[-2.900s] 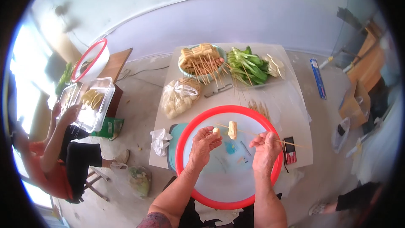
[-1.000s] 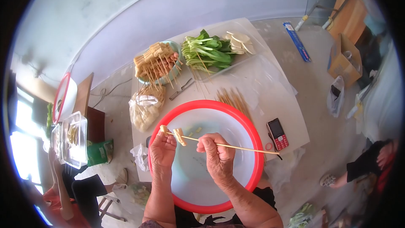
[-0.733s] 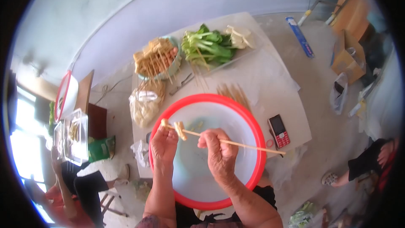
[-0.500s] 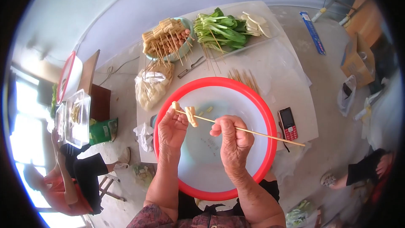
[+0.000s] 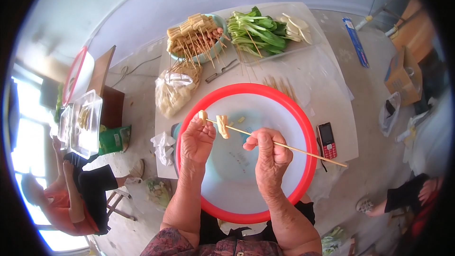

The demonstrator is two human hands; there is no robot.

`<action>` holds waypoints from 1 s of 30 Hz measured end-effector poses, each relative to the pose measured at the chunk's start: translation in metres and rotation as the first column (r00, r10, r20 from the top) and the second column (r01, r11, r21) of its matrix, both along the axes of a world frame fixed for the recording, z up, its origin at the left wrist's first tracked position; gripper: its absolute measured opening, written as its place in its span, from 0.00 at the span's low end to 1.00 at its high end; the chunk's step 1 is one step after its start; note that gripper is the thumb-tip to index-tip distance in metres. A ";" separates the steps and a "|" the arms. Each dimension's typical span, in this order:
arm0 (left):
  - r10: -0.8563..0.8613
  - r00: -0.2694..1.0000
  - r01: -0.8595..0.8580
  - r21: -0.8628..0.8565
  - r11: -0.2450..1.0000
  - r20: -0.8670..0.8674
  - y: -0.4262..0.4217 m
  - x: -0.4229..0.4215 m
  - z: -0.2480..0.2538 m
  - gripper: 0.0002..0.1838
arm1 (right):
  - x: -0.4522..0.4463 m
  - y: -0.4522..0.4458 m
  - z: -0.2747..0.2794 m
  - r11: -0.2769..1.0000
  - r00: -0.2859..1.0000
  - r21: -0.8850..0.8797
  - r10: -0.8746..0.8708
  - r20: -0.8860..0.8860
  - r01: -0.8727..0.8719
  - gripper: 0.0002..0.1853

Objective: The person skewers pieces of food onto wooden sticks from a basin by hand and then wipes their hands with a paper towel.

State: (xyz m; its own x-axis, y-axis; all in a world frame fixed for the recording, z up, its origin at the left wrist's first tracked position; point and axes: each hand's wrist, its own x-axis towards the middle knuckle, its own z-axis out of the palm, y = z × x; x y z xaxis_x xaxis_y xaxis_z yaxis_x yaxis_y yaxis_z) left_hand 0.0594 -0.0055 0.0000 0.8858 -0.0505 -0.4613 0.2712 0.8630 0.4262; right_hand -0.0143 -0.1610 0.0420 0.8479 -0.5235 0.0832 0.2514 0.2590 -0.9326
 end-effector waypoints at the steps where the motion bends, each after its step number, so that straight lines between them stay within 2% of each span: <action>1: -0.008 1.000 0.008 0.022 1.000 0.001 0.000 0.000 0.001 0.11 | 0.001 0.001 0.000 1.000 1.000 -0.002 0.002 0.001 -0.002 0.11; 10: -0.076 0.996 0.073 0.074 0.995 0.044 0.000 -0.003 0.006 0.08 | 0.003 0.001 -0.005 0.998 0.999 0.061 0.000 -0.043 0.003 0.13; 12: -0.079 0.996 0.076 0.090 0.993 0.029 0.000 -0.003 0.008 0.08 | 0.005 0.001 -0.006 0.972 0.998 0.235 0.002 -0.058 0.012 0.14; 14: -0.095 0.992 0.088 0.092 0.992 0.084 0.000 -0.004 0.007 0.10 | 0.008 0.000 -0.004 0.969 0.998 0.245 -0.001 -0.068 0.018 0.14; 27: -0.073 0.996 0.063 0.169 0.984 0.056 -0.003 -0.007 0.018 0.11 | 0.005 0.008 -0.006 0.969 0.993 0.248 0.028 -0.118 0.002 0.15; 30: -0.112 0.992 0.098 0.196 0.976 0.058 -0.002 -0.007 0.019 0.11 | 0.006 0.006 -0.008 0.958 0.994 0.285 0.043 -0.105 -0.011 0.14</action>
